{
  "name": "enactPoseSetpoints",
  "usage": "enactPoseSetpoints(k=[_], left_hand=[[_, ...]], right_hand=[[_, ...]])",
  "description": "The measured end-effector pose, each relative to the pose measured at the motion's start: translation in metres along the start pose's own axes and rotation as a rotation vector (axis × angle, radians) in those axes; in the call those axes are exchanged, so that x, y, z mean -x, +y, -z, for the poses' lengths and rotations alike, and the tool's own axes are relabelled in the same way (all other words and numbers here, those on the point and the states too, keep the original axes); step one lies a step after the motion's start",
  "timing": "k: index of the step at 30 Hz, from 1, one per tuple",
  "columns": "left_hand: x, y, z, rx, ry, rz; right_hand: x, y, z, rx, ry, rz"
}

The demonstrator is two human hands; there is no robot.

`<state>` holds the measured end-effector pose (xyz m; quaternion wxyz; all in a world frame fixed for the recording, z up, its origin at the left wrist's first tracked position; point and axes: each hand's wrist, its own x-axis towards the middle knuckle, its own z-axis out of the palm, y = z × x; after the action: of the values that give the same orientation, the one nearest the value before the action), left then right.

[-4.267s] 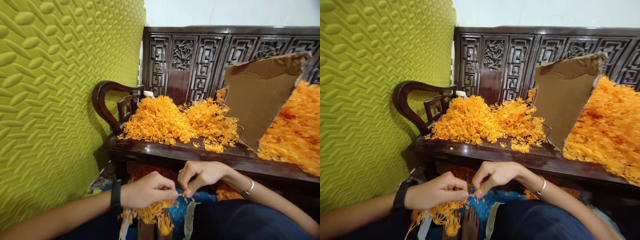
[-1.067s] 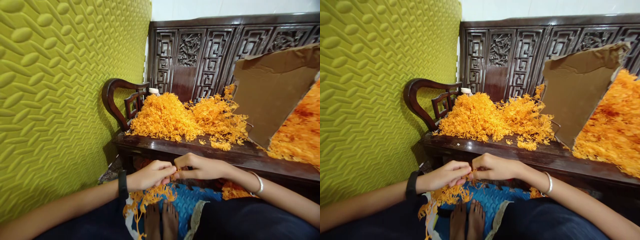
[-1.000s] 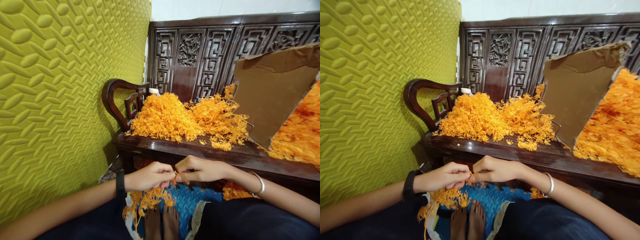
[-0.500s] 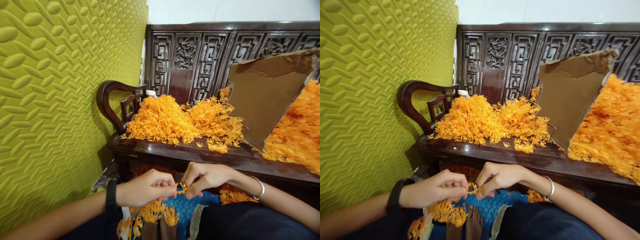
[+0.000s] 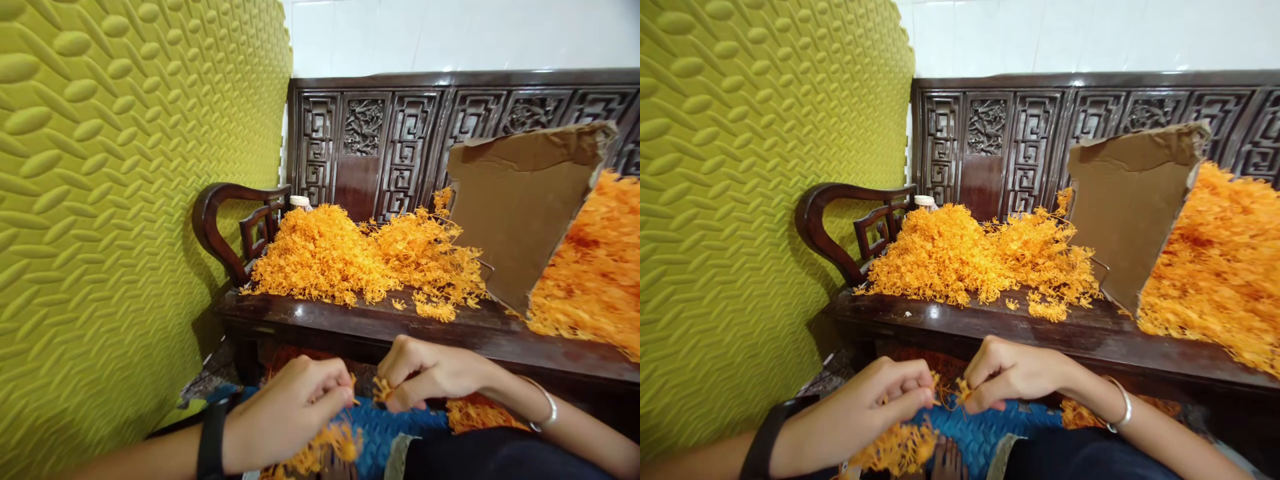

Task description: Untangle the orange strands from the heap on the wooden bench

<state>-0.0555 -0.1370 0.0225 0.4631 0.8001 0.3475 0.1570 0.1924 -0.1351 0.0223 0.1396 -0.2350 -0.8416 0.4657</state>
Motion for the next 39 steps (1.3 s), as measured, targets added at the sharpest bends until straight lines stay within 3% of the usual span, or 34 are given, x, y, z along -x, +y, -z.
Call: enactPoseSetpoints(k=[2, 5, 12, 14, 18, 20, 24, 26, 29, 31, 36, 39], left_hand=[[-0.001, -0.005, 0.009, 0.043, 0.097, 0.039], [-0.004, -0.009, 0.019, 0.212, 0.133, 0.086], [-0.013, -0.010, 0.021, 0.624, 0.203, 0.081], [-0.013, -0.015, 0.023, 0.752, 0.238, 0.081], [-0.016, -0.020, 0.026, 0.950, 0.265, 0.089], [-0.019, -0.019, 0.025, 0.984, 0.246, 0.075], [-0.023, -0.015, 0.020, 0.996, 0.236, 0.054], [-0.024, -0.015, 0.017, 0.993, 0.244, 0.057], [-0.025, -0.016, 0.012, 0.973, 0.246, 0.067], [-0.026, -0.016, 0.009, 0.958, 0.226, 0.074], [-0.024, -0.005, 0.003, 0.914, 0.094, 0.028], [-0.021, 0.004, 0.002, 0.907, -0.014, 0.001]], right_hand=[[0.013, 0.010, 0.007, 0.055, 0.179, -0.019], [0.018, 0.032, 0.014, 0.182, 0.478, -0.142], [-0.010, 0.082, 0.016, 0.671, 0.786, -0.332], [-0.009, 0.088, 0.019, 0.867, 0.802, -0.451], [-0.004, 0.088, 0.022, 1.231, 0.672, -0.683], [-0.004, 0.086, 0.024, 1.337, 0.638, -0.725], [-0.005, 0.081, 0.025, 1.443, 0.700, -0.700], [-0.007, 0.075, 0.024, 1.405, 0.642, -0.559], [-0.014, 0.059, 0.016, 1.213, 0.431, -0.236], [-0.021, 0.045, 0.009, 1.049, 0.390, -0.101], [-0.034, 0.013, -0.008, 0.274, 0.430, 0.008], [-0.037, -0.001, -0.012, 0.087, 0.457, 0.044]])
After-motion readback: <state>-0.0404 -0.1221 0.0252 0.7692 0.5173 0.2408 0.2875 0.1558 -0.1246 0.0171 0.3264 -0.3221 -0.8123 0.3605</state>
